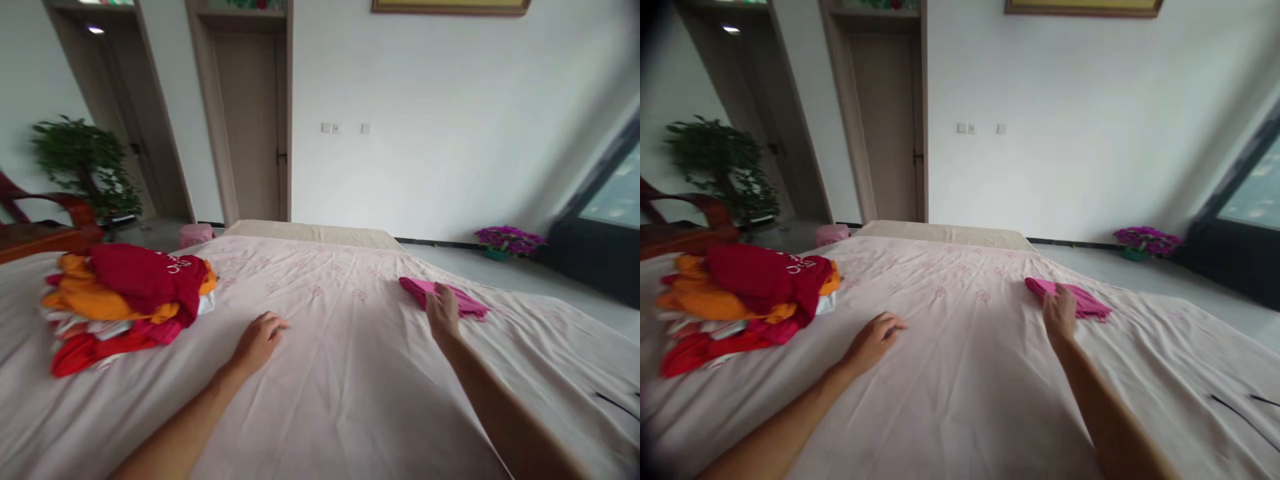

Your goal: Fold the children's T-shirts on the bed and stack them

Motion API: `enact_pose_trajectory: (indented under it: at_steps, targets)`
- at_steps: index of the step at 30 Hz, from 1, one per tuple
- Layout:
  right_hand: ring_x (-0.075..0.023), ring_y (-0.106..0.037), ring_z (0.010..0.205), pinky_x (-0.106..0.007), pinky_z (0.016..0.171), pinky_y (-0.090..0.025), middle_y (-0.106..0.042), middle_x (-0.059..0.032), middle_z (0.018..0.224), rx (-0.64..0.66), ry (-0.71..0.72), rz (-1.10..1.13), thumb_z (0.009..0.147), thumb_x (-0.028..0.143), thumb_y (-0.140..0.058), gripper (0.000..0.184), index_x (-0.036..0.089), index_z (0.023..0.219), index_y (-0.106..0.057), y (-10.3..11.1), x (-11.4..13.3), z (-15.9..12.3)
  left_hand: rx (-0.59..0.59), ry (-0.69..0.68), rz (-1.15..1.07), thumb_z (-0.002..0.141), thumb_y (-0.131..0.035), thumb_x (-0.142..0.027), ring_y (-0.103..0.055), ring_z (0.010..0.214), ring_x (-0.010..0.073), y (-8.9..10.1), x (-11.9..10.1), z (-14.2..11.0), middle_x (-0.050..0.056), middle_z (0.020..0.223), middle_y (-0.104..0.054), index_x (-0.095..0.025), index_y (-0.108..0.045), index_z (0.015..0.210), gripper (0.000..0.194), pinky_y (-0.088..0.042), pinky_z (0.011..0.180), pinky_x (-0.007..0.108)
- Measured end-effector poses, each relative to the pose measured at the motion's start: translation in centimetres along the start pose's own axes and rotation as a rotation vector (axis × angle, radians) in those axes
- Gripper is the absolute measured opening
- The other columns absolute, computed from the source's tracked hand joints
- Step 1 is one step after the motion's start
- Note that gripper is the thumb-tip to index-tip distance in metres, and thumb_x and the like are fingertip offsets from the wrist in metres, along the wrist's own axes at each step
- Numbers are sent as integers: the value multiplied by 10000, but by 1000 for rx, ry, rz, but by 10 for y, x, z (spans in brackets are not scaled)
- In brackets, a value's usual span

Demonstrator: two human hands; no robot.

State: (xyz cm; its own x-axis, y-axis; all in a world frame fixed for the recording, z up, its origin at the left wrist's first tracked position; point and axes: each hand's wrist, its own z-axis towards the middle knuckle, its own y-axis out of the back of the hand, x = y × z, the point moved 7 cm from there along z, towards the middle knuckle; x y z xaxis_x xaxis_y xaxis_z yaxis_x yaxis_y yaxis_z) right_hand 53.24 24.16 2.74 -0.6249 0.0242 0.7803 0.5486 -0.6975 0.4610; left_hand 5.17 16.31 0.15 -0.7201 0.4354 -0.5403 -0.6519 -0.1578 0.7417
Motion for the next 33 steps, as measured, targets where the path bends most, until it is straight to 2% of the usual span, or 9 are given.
enact_pose_trajectory:
  at_steps: [2,3,4,6,10,15,21,27,33]
  targets:
    - [-355,-326,1412,-565,1139,-252,-438,-182,1478,52,135,-318,892,404,-433,600,199,1456,-430,-10,-4,3,-6,0,46,828,-464,-81,-627,1035,170,2,-4,-1,38,1053,-681,-240,-686,992,319,-495,964,321]
    - [-340,-276,1447,-559,1160,-208,-411,-167,1510,157,148,-416,910,428,-406,608,221,1481,-403,-20,-13,3,-6,1,79,823,-471,-72,-622,1050,173,3,-5,-2,40,1067,-676,-239,-680,1013,328,-490,972,322]
    - [-318,-256,1464,-535,1170,-197,-389,-147,1534,283,162,-490,919,449,-390,613,244,1497,-387,-32,-22,2,-8,2,115,823,-479,-69,-616,1068,176,3,-6,-2,44,1087,-670,-238,-672,1041,337,-484,982,326]
    - [-303,-175,1497,-527,1178,-170,-307,-129,1587,375,182,-611,934,475,-350,632,248,1524,-351,-43,-37,-3,-16,3,189,836,-490,-82,-602,1101,185,2,-8,-4,57,1134,-654,-231,-649,1115,354,-468,1003,334]
    - [-349,-53,1513,-581,1150,-161,-118,-169,1640,377,146,-748,957,519,-277,675,192,1547,-311,-45,-40,-21,-25,14,333,895,-474,-154,-569,1158,208,-1,-9,-6,97,1210,-624,-196,-601,1227,358,-428,1046,360]
    - [-392,-139,1492,-577,1142,-157,-136,-221,1621,446,80,-809,964,580,-227,699,180,1523,-351,-39,-22,-65,65,90,498,943,-425,-242,-511,1262,231,-10,-3,-8,112,1369,-554,-209,-535,1354,427,-365,1097,393]
    - [-346,-148,1499,-553,1159,-136,-197,-161,1626,516,144,-835,981,556,-205,676,211,1556,-290,-32,-4,-112,155,121,505,973,-379,-351,-315,1456,280,-14,1,-19,127,1568,-376,-211,-439,1467,517,-245,1177,487]
    - [-310,-216,1482,-533,1153,-173,-270,-134,1606,489,210,-838,992,530,-225,633,222,1532,-346,-25,2,-125,248,98,547,985,-346,-454,-236,1497,280,0,5,-48,126,1614,-290,-246,-380,1512,567,-189,1198,507]
    - [-300,-300,1444,-503,1138,-210,-369,-129,1557,432,274,-833,997,492,-248,578,224,1477,-429,-20,8,-127,221,124,566,986,-354,-461,-239,1496,274,15,9,-67,119,1610,-302,-257,-378,1514,567,-198,1197,501]
